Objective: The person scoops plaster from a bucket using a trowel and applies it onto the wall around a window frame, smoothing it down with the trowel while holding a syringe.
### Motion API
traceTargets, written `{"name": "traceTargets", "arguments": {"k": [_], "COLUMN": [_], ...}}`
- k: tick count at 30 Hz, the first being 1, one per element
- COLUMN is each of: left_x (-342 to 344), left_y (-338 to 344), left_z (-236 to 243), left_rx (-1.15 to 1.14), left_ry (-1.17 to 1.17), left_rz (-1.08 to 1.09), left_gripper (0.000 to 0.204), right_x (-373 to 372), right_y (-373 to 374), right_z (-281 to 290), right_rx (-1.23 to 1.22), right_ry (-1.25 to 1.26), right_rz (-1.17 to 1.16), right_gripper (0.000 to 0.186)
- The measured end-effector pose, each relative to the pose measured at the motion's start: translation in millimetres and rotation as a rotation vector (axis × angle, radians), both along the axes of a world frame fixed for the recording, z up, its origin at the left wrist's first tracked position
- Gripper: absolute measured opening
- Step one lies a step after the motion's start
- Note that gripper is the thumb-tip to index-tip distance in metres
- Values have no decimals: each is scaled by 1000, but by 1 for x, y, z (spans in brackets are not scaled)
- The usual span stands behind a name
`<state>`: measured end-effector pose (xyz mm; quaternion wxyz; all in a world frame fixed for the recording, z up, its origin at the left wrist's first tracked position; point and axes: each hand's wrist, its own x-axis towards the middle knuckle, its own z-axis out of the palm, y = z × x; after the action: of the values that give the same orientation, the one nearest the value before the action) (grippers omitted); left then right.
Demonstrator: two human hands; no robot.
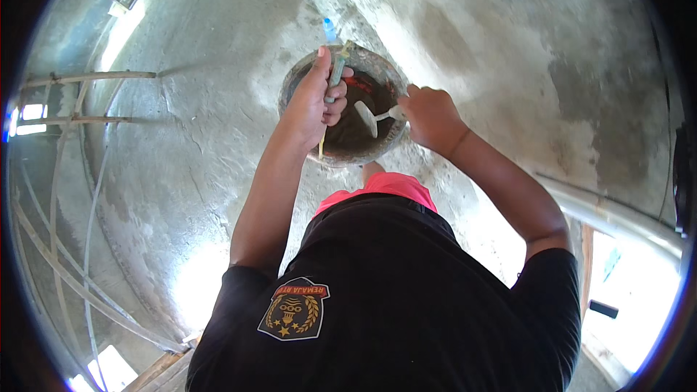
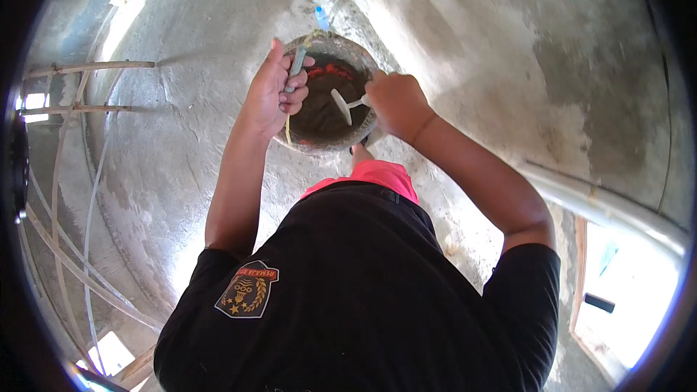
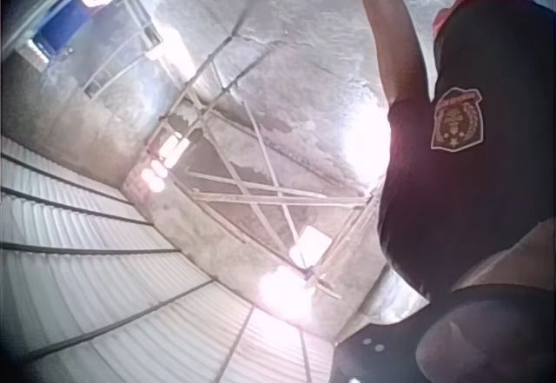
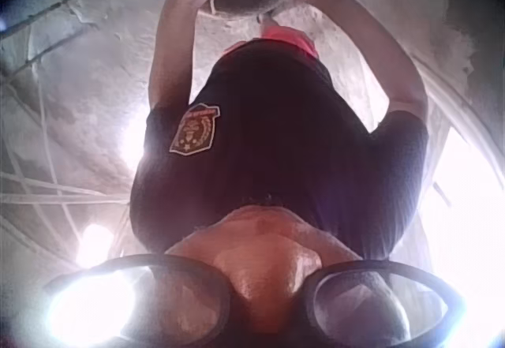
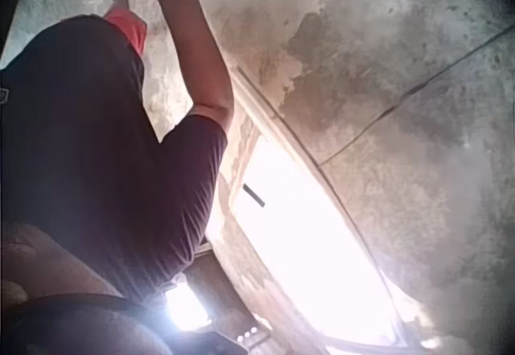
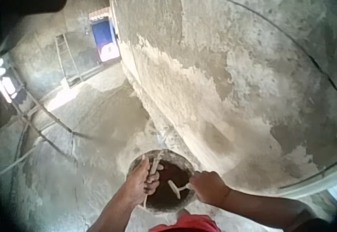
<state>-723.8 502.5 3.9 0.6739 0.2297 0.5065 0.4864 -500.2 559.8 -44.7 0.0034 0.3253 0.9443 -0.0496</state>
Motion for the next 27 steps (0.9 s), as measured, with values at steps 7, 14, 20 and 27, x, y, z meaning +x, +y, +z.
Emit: {"name": "traceTargets", "arguments": {"k": [7,14,20,27], "left_x": [66,150,240,334], "left_y": [-74,-133,-182,-249], "left_z": [4,3,0,13], "left_rx": [44,11,41,28], "left_ry": [3,-53,-92,-69], "left_rz": [-26,-87,-173,-42], "left_gripper": [72,71,65,75], "right_x": [40,98,172,273], "right_y": [-80,-156,-189,-243], "right_z": [-18,-23,-16,-25], "right_rx": [62,-10,-128,-67], "right_ry": [-231,-170,-153,-52], "right_rz": [-25,1,23,2], "right_gripper": [10,10,13,11]}}
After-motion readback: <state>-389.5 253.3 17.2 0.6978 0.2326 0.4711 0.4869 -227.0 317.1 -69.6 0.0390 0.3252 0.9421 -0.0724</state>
